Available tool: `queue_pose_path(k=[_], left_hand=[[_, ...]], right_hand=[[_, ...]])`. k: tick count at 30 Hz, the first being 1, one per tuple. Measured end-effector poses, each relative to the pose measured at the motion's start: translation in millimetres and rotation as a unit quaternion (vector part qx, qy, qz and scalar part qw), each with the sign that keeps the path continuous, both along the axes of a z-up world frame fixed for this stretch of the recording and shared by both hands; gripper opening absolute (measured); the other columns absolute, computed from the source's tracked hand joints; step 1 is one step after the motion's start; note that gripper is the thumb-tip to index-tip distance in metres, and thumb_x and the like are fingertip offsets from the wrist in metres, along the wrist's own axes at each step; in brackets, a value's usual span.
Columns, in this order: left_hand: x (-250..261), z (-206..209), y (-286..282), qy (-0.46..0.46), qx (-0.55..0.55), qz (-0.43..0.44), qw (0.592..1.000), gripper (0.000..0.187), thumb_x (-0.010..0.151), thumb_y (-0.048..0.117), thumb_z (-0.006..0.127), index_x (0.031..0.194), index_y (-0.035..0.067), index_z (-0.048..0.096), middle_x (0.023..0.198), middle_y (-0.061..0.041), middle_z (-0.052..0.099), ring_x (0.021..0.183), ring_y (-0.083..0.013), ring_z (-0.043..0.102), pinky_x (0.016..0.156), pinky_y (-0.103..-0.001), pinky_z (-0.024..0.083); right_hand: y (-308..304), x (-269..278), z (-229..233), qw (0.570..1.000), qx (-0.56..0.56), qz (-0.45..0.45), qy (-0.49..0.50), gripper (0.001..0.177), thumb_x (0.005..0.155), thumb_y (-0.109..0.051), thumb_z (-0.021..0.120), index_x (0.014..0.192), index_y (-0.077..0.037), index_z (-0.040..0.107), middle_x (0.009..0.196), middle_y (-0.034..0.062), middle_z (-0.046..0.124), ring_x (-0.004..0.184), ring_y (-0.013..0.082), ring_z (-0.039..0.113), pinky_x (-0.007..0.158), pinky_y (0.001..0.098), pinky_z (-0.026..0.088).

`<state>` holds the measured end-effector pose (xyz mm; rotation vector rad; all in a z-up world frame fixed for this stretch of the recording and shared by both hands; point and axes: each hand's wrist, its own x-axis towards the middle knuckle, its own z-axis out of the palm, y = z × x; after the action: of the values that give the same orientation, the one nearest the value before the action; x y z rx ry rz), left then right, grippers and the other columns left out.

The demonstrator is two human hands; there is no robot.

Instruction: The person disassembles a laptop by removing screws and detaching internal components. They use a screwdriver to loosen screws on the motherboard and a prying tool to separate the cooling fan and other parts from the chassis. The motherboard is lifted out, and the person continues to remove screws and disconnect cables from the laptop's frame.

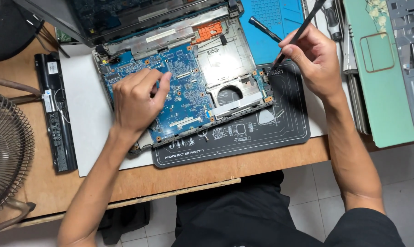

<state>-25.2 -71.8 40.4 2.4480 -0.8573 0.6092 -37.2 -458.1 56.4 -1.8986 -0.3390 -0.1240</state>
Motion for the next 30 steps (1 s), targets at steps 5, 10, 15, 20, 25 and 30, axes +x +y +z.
queue_pose_path(k=[5,10,15,20,25,30], left_hand=[[-20,1,-59,0.020,0.027,-0.071,0.997,0.019,0.105,0.018,0.066,0.092,0.004,0.068,0.082,-0.009,0.061,0.074,-0.0208,0.055,0.065,-0.034,0.046],[-41,-2,-106,0.030,0.064,-0.154,0.986,0.022,0.102,0.023,0.066,0.104,0.001,0.066,0.112,-0.022,0.064,0.109,-0.0346,0.062,0.097,-0.047,0.053],[-63,-24,-132,-0.026,0.106,-0.154,0.982,0.035,0.101,0.027,0.070,0.124,0.001,0.066,0.125,-0.019,0.066,0.122,-0.0370,0.061,0.109,-0.049,0.045],[-75,-47,-137,-0.060,0.107,-0.135,0.983,0.041,0.104,0.029,0.061,0.133,0.000,0.064,0.130,-0.022,0.067,0.124,-0.0368,0.063,0.112,-0.053,0.043],[-75,-55,-138,-0.077,0.088,-0.124,0.985,0.039,0.107,0.025,0.049,0.134,0.000,0.063,0.127,-0.024,0.065,0.124,-0.0394,0.062,0.111,-0.057,0.042],[-74,-59,-137,-0.083,0.090,-0.115,0.986,0.040,0.108,0.026,0.046,0.137,0.002,0.061,0.130,-0.021,0.064,0.125,-0.0392,0.061,0.110,-0.057,0.042]], right_hand=[[0,-3,-5,0.998,0.049,-0.035,0.019,0.014,0.114,-0.010,0.058,0.124,0.000,0.054,0.108,0.0107,0.057,0.089,0.0231,0.070,0.082,0.0285,0.061],[4,-8,-1,0.998,0.059,-0.005,0.032,0.016,0.109,-0.003,0.061,0.124,0.002,0.059,0.116,0.0134,0.063,0.096,0.0205,0.068,0.091,0.0316,0.066],[12,-14,-4,0.999,0.034,0.024,0.006,0.028,0.100,0.004,0.071,0.121,-0.001,0.053,0.130,0.0167,0.062,0.094,0.0186,0.068,0.094,0.0305,0.063],[13,-15,0,0.998,0.029,0.056,0.008,0.030,0.101,0.004,0.067,0.130,0.003,0.057,0.106,0.0172,0.069,0.093,0.0233,0.072,0.092,0.0373,0.061],[20,-16,4,0.993,-0.024,0.106,-0.038,0.029,0.097,0.002,0.072,0.125,0.002,0.067,0.092,0.0168,0.075,0.086,0.0258,0.074,0.083,0.0408,0.060],[28,-19,13,0.981,-0.108,0.141,-0.077,0.024,0.096,0.002,0.071,0.120,0.001,0.071,0.092,0.0186,0.075,0.086,0.0325,0.075,0.080,0.0440,0.061]])
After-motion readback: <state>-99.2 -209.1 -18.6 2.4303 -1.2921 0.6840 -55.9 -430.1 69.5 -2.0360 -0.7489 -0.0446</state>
